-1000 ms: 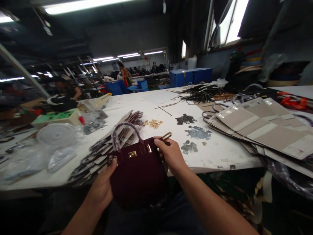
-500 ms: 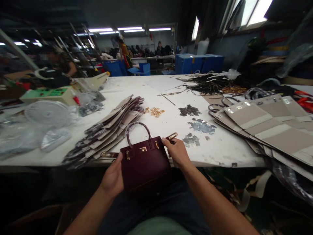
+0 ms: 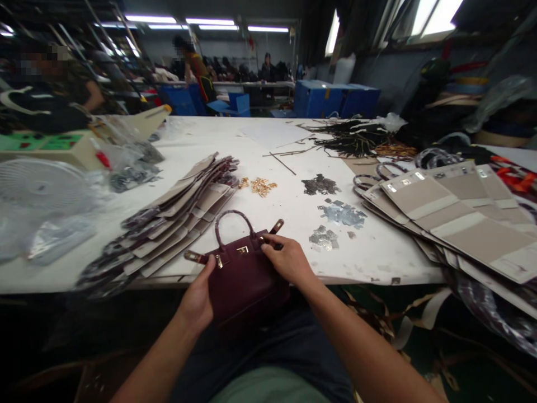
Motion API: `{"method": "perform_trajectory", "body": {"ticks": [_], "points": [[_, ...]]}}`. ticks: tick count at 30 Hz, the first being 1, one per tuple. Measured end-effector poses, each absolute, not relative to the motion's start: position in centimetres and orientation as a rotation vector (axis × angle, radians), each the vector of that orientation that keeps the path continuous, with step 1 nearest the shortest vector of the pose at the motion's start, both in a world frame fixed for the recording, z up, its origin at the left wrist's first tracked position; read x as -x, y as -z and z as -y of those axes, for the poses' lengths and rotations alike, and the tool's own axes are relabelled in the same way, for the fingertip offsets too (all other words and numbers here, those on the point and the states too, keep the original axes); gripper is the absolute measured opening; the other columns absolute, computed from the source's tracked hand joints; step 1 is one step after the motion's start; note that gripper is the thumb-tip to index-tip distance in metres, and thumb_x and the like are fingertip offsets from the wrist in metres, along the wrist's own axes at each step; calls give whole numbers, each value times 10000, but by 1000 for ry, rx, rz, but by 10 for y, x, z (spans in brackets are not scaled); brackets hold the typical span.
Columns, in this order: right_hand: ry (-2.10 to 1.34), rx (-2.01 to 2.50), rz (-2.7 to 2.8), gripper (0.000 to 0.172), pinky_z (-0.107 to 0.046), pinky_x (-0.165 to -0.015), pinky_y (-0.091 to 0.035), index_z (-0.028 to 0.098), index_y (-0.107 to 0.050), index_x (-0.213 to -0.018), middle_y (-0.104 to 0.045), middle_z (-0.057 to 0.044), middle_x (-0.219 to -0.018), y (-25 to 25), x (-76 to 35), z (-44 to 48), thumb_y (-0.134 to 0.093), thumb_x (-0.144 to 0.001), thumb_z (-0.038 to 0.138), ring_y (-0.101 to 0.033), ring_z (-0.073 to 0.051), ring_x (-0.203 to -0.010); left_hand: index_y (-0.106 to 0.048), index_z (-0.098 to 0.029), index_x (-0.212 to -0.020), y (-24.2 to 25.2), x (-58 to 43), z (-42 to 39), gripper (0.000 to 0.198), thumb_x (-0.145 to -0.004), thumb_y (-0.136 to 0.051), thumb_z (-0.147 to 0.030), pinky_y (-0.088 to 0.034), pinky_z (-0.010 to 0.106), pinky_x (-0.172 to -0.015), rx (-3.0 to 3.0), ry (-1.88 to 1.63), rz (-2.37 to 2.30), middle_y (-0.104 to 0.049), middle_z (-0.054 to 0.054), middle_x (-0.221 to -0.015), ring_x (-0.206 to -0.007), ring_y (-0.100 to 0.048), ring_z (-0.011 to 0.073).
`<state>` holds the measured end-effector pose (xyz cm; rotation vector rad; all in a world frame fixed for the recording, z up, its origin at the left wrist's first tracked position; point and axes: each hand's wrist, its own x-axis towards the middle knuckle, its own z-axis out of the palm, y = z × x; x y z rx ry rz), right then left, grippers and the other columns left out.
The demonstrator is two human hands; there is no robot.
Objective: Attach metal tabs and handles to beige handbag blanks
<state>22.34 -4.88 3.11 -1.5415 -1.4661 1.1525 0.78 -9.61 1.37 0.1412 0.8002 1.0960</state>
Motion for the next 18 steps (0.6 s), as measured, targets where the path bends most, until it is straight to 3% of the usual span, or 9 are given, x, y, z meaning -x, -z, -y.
{"method": "perform_trajectory", "body": {"ticks": [5,9,12,14,18], "points": [[-957,1712,1733,278,-292,-625,-447,206,-788,-885,-704,-27,-675,-28,-225,34,-651,-878,448,-643,-192,-638,-669,-155,-1326,-8,-15,109,518,-883,-792,-394,-570,492,-1058,-238,-1204,-881,-788,140,-1181,-1122,-751,318],[-785,1685,1932,353,-326,-729,-481,224,-750,-791,-754,-57,-774,-34,-224,46,-579,-913,507,-690,-242,-772,-707,-182,-1294,-11,-15,135,660,-749,-889,-507,-552,536,-1059,-366,-1193,-747,-784,149,-1184,-1170,-721,376],[-963,1528,1892,458,-286,-651,-500,246,-739,-792,-742,-26,-728,-30,-225,61,-506,-959,604,-685,-215,-695,-670,-231,-1386,-12,-4,145,853,-647,-939,-561,-544,570,-1043,-497,-1085,-676,-761,154,-1225,-1227,-676,431],[-996,1492,1851,478,-276,-575,-502,250,-735,-751,-728,-24,-668,-23,-227,68,-546,-921,654,-672,-216,-624,-660,-244,-1386,-15,5,147,774,-713,-907,-537,-557,555,-1017,-495,-1011,-647,-736,134,-1258,-1235,-662,417],[-918,1418,1831,458,-286,-542,-533,285,-742,-712,-737,-30,-650,-14,-232,73,-608,-838,705,-687,-239,-598,-617,-182,-1342,-27,12,155,443,-975,-682,-420,-584,480,-968,-475,-970,-639,-643,113,-1341,-1161,-663,266]]}}
